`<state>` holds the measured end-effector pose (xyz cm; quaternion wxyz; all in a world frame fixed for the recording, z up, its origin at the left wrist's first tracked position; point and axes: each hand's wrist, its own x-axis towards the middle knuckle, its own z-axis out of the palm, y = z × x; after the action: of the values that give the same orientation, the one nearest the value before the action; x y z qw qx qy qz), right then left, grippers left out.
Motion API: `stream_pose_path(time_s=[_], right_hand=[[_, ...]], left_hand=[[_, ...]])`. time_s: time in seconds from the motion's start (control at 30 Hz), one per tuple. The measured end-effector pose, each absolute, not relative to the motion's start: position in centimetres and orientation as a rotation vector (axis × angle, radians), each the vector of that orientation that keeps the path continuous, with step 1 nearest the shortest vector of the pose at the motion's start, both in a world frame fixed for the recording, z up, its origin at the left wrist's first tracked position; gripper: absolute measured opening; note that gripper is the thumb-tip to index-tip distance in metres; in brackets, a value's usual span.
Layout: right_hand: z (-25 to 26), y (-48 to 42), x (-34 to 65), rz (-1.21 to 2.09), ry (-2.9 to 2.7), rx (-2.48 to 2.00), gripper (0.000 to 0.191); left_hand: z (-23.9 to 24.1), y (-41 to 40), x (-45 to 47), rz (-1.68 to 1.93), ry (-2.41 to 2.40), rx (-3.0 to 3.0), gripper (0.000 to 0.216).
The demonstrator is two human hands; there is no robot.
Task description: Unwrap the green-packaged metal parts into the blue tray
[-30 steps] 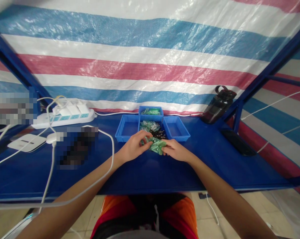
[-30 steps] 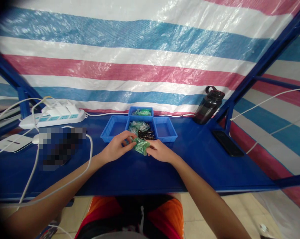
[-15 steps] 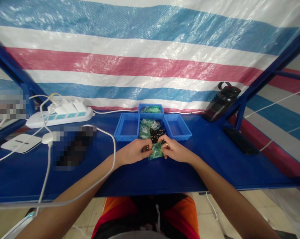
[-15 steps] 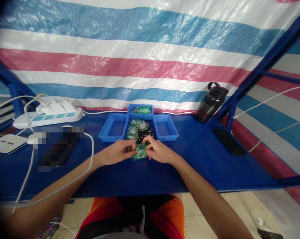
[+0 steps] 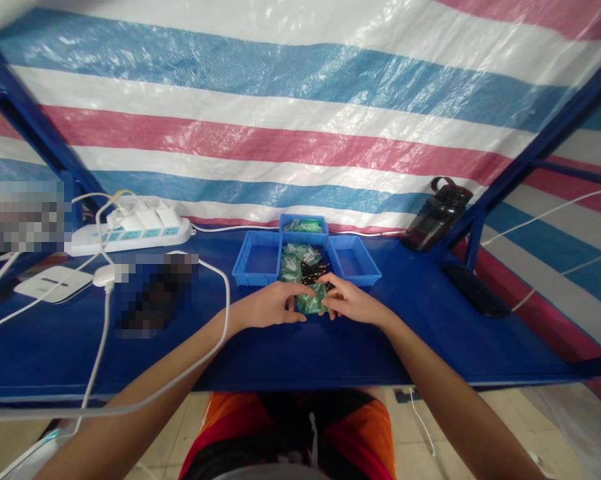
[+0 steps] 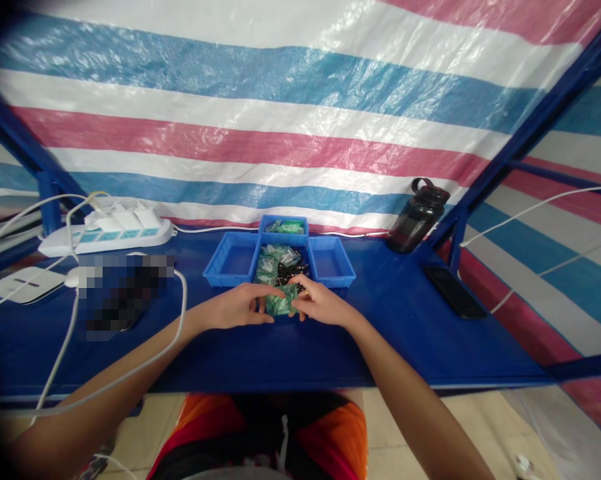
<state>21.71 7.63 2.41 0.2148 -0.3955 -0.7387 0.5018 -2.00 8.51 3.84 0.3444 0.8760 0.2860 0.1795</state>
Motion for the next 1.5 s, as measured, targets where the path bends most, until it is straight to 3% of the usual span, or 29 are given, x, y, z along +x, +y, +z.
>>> stream_pose_path(time_s=[0.2, 0.27, 0.43, 0.63, 0.97, 1.1, 1.23, 1.5], right_hand=[[2.0, 7.8, 21.7, 1.353, -2.132, -1.038, 0.077], [1.9, 7.8, 21.7, 1.291, -2.157, -1.062, 0.081], [2.6, 7.6, 21.7, 1.083, -2.223, -1.09, 0.055], [3.4, 7.2, 21.3, 1.093, -2.162, -1.092, 0.03], [3.5, 7.2, 21.5, 1.124, -2.171, -1.11, 0.03], [3.5, 7.2, 21.4, 1.177, -2.234, -1.112, 0.039], [3.6, 7.3, 21.4, 1.083, -2.314, -1.118, 0.047], [3.2, 7.6, 21.3, 0.886, -2.342, -1.1, 0.044]], left_hand=[[4.2, 8.4, -2.0, 0.516, 0.785, 2.211, 0.053], [4.3, 8.3, -1.9, 0.523, 0.794, 2.183, 0.054], [4.4, 8.2, -1.9, 0.549, 0.799, 2.164, 0.048], [4.5, 8.4, -1.8, 0.574, 0.78, 2.226, 0.039], [4.3, 8.2, -1.7, 0.509, 0.843, 2.31, 0.038], [4.2, 8.3, -1.7, 0.453, 0.86, 2.355, 0.039], [4.0, 8.5, -1.7, 0.409, 0.843, 2.37, 0.038], [4.2, 8.4, -1.7, 0.301, 0.834, 2.26, 0.034]])
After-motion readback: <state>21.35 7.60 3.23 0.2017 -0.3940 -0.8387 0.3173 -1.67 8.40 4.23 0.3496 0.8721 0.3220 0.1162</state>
